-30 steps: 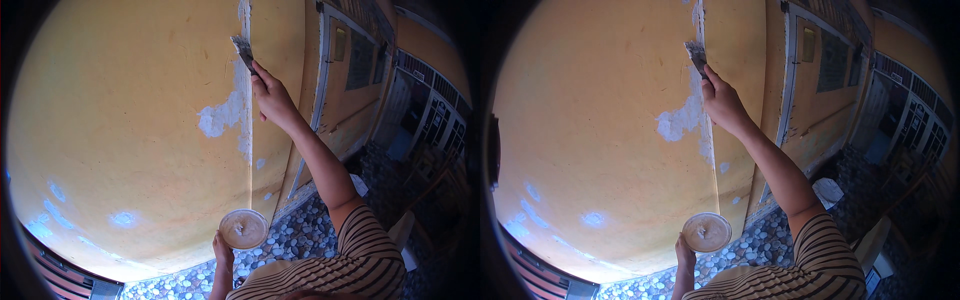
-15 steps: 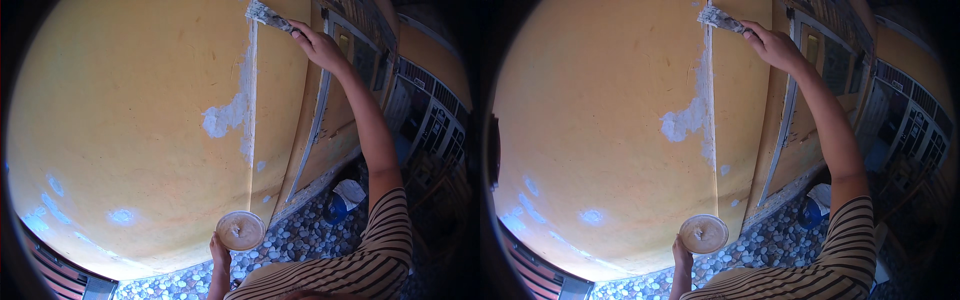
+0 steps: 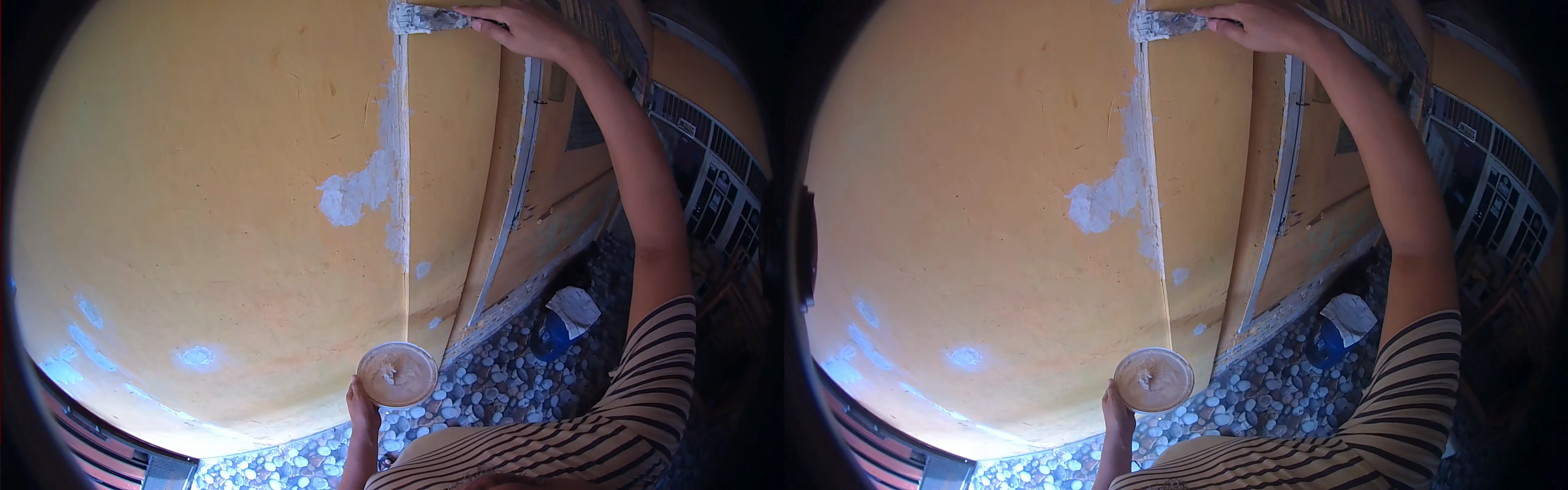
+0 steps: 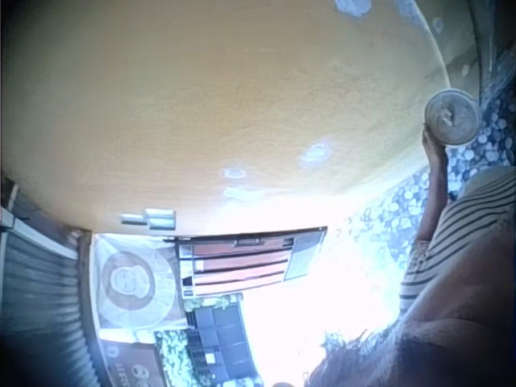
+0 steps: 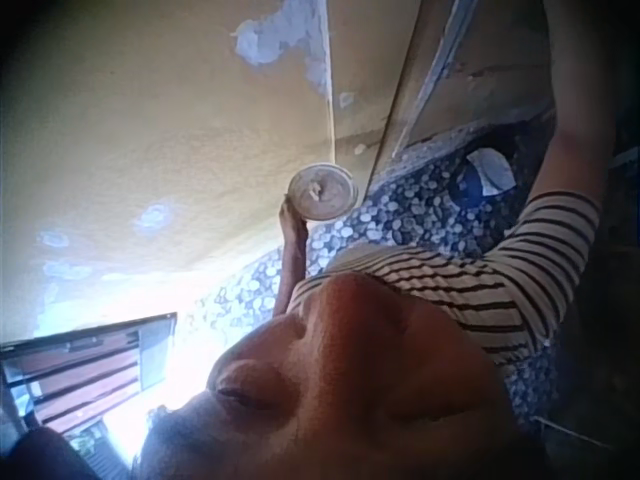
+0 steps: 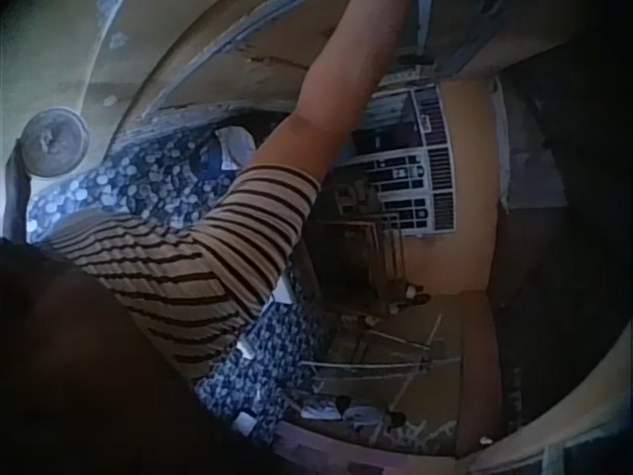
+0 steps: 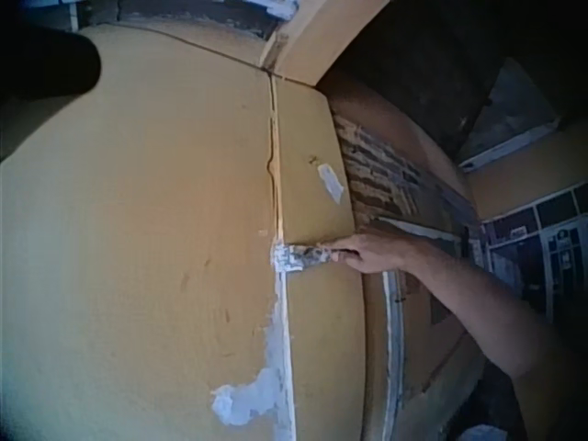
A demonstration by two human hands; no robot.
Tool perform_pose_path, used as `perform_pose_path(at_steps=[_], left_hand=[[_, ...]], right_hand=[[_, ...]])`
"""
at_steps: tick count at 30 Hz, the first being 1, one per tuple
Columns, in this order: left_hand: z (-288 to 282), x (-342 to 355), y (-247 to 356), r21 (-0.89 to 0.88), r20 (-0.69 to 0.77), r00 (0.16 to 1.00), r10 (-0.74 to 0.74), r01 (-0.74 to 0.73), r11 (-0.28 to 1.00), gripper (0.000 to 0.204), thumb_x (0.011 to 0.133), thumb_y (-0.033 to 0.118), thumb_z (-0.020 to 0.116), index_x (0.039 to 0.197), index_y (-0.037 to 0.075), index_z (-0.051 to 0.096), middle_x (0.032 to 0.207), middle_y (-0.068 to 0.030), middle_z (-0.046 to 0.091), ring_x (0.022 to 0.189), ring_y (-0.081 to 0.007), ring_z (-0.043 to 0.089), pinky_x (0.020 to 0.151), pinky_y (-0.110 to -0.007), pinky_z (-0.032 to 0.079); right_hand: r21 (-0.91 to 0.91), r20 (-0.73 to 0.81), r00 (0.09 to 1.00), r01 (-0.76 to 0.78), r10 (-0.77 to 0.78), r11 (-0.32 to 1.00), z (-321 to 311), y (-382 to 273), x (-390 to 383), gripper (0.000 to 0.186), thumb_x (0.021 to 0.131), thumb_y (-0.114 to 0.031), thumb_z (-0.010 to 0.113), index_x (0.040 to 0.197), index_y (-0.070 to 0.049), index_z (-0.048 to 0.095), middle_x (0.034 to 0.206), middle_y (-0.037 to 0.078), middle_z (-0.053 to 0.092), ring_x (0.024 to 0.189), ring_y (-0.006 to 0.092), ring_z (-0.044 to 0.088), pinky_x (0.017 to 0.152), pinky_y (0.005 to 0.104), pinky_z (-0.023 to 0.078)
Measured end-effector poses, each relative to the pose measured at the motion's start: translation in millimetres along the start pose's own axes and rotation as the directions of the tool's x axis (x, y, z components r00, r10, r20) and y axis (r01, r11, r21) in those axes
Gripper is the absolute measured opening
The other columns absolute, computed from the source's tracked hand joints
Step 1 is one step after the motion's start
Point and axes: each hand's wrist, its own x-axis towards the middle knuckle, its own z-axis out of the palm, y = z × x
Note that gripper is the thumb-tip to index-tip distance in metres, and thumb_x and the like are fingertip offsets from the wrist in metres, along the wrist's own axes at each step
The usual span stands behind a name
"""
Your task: The person applies plaster along a crack in the wall using a putty knife while holding a plate of plaster. Afterwards, the person sits down and mixes the plaster on the plate using the putty knife and a paintbrush.
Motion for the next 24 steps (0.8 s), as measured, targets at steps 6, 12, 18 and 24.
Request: perform_pose_path(at_steps=[6, 12, 18, 24], left_hand=[[-2.5, 1.4, 1.0, -0.028, -0.028, 0.999, -0.023, 0.022, 0.999, 0.047, 0.107, 0.035, 0.039, 0.122, -0.007, 0.055, 0.114, -0.0169, 0.065, 0.100, -0.0234, 0.065, 0.088, -0.035, 0.054], [-7.9, 1.4, 6.9, -0.014, -0.018, 1.000, -0.014, 0.013, 1.000, 0.046, 0.107, 0.034, 0.039, 0.121, -0.006, 0.055, 0.113, -0.0167, 0.065, 0.100, -0.0231, 0.065, 0.087, -0.034, 0.054], [-3.5, 5.2, 2.7, -0.036, 0.021, 1.000, -0.016, 0.017, 0.999, 0.047, 0.107, 0.035, 0.039, 0.122, -0.006, 0.055, 0.113, -0.0168, 0.065, 0.101, -0.0231, 0.065, 0.089, -0.034, 0.054], [-5.4, 1.8, 4.1, -0.037, 0.020, 1.000, -0.013, 0.014, 0.999, 0.048, 0.107, 0.035, 0.039, 0.122, -0.007, 0.055, 0.113, -0.0168, 0.065, 0.101, -0.0233, 0.065, 0.089, -0.034, 0.054]], right_hand=[[0.304, 0.197, 0.980, -0.042, -0.020, 0.952, -43.3, 8.9, -3.9, 0.041, 0.103, -0.030, 0.048, 0.137, -0.008, 0.056, 0.128, 0.016, 0.064, 0.116, 0.0325, 0.061, 0.099, 0.0388, 0.047], [0.198, 0.172, 0.967, -0.223, 0.190, 0.954, -61.5, -16.2, -23.0, 0.039, 0.104, -0.029, 0.047, 0.134, -0.007, 0.058, 0.128, 0.019, 0.063, 0.117, 0.0322, 0.061, 0.099, 0.0385, 0.047], [0.625, 0.028, 0.951, -0.256, 0.307, 0.737, -0.3, -51.7, -30.5, 0.042, 0.104, -0.037, 0.047, 0.145, -0.026, 0.048, 0.071, 0.005, 0.049, 0.063, 0.0136, 0.049, 0.064, 0.0320, 0.044], [0.413, 0.010, 0.887, -0.424, 0.461, 0.806, 0.5, -94.4, -30.7, 0.045, 0.103, -0.035, 0.048, 0.148, -0.030, 0.045, 0.066, 0.014, 0.056, 0.057, 0.0212, 0.057, 0.066, 0.0380, 0.049]])
